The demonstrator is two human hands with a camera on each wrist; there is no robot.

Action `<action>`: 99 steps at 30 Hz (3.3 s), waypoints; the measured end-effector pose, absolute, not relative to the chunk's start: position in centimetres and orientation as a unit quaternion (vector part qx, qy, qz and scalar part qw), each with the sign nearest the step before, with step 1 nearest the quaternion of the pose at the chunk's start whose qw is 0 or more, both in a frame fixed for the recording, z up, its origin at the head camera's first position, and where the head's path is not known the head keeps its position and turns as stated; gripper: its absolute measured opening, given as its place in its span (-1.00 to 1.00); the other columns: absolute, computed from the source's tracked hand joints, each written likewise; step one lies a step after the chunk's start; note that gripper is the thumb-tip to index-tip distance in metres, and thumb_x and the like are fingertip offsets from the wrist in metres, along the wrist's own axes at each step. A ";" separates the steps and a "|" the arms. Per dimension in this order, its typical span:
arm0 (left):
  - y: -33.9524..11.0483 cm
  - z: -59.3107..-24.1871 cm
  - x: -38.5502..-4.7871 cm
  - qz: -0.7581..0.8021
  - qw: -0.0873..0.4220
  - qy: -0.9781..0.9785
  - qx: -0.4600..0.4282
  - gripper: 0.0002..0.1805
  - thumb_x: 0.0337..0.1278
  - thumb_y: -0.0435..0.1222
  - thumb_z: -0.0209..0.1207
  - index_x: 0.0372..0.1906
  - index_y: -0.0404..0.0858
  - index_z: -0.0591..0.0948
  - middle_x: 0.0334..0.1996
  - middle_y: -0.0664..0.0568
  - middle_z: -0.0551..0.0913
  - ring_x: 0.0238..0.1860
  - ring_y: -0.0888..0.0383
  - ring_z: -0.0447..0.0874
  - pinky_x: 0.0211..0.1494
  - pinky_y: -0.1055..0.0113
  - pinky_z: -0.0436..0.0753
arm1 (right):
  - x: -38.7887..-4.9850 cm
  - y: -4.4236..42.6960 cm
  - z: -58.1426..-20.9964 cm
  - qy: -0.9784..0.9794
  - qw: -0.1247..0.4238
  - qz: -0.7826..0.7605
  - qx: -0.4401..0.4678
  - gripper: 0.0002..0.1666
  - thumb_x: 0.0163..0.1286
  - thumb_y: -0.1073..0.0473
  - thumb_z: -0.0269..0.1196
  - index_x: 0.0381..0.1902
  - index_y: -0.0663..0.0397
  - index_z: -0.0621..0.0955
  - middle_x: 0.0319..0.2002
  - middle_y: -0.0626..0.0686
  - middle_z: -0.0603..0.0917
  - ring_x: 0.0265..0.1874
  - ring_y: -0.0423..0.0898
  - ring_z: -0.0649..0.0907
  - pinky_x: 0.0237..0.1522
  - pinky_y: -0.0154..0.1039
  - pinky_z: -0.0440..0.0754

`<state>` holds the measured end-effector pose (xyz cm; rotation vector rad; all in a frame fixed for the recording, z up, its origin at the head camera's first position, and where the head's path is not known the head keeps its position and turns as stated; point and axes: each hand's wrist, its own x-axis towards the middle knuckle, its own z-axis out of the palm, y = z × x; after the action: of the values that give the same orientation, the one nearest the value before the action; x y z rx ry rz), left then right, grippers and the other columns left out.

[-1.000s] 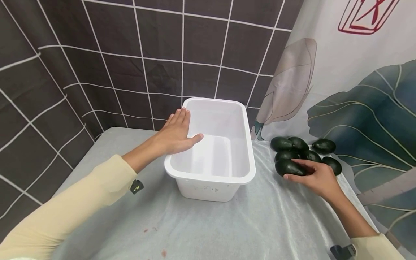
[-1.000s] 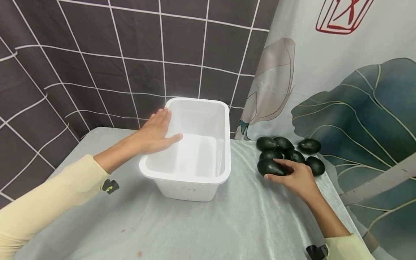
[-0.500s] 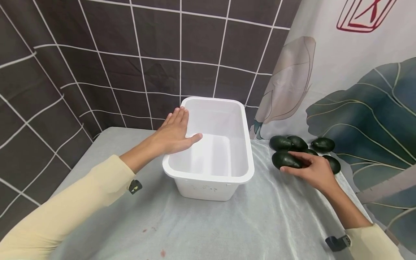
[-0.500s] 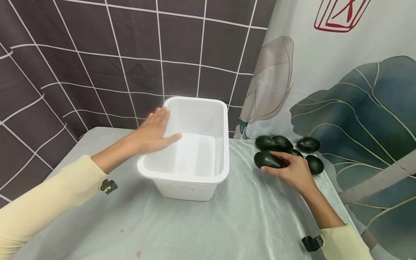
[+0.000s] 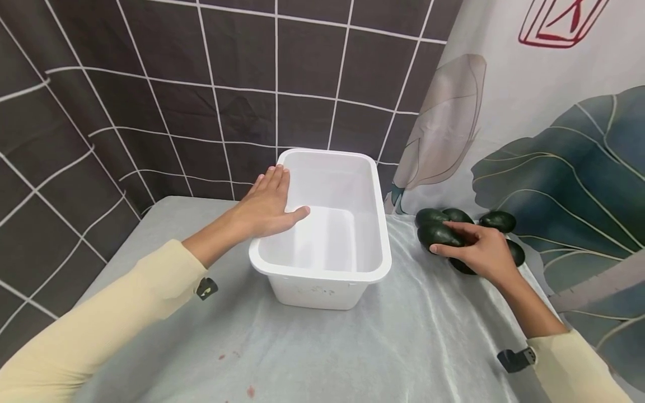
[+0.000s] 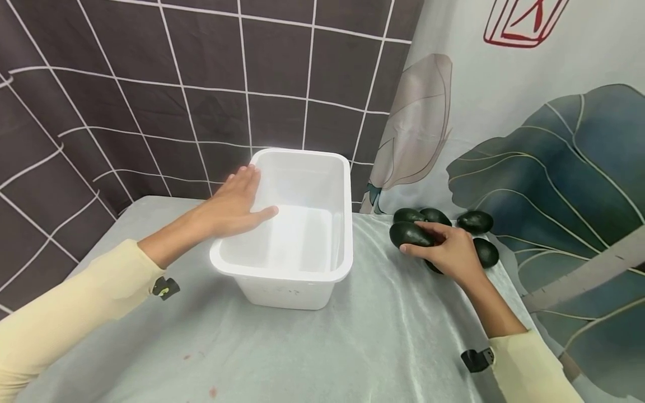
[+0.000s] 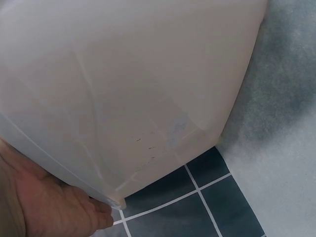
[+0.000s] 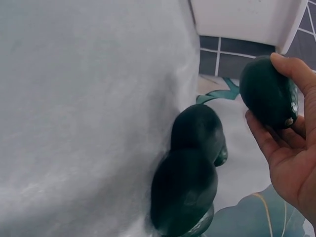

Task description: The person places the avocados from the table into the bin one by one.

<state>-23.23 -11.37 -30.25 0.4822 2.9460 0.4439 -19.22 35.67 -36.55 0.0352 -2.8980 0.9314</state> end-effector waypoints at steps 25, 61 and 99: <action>-11.2 -30.1 -23.1 0.135 0.061 0.975 0.166 0.20 0.65 0.32 -0.06 0.84 -0.46 -0.24 0.88 -0.33 -0.35 0.92 -0.24 -0.42 0.96 -0.11 -0.31 | -21.2 34.0 -32.8 -0.938 0.071 0.338 0.025 -0.11 0.33 -0.34 0.64 0.49 -0.09 0.73 0.31 0.19 0.83 -0.15 -0.62 0.66 -0.14 -0.58 0.62; -11.8 -30.1 -23.1 0.137 0.058 0.973 0.178 0.19 0.60 0.24 -0.02 0.83 -0.50 -0.23 0.87 -0.36 -0.36 0.91 -0.29 -0.43 0.96 -0.15 -0.30 | -24.7 29.7 -29.1 -0.936 0.083 0.341 0.039 -0.11 0.23 -0.41 0.67 0.44 -0.23 0.77 0.22 0.14 0.89 -0.13 -0.42 0.72 -0.12 -0.43 0.62; -11.8 -30.0 -23.2 0.139 0.063 0.972 0.181 0.19 0.59 0.21 0.00 0.82 -0.51 -0.23 0.87 -0.38 -0.36 0.91 -0.30 -0.44 0.95 -0.15 -0.32 | -26.6 26.0 -26.2 -0.916 0.097 0.381 0.076 -0.14 0.20 -0.33 0.70 0.40 -0.20 0.79 0.16 0.07 0.90 -0.10 -0.28 0.76 -0.13 -0.40 0.64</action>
<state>-23.17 -11.78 -30.04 0.5468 2.9360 0.4209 -26.58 25.98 -26.21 0.2254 -2.7128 1.1278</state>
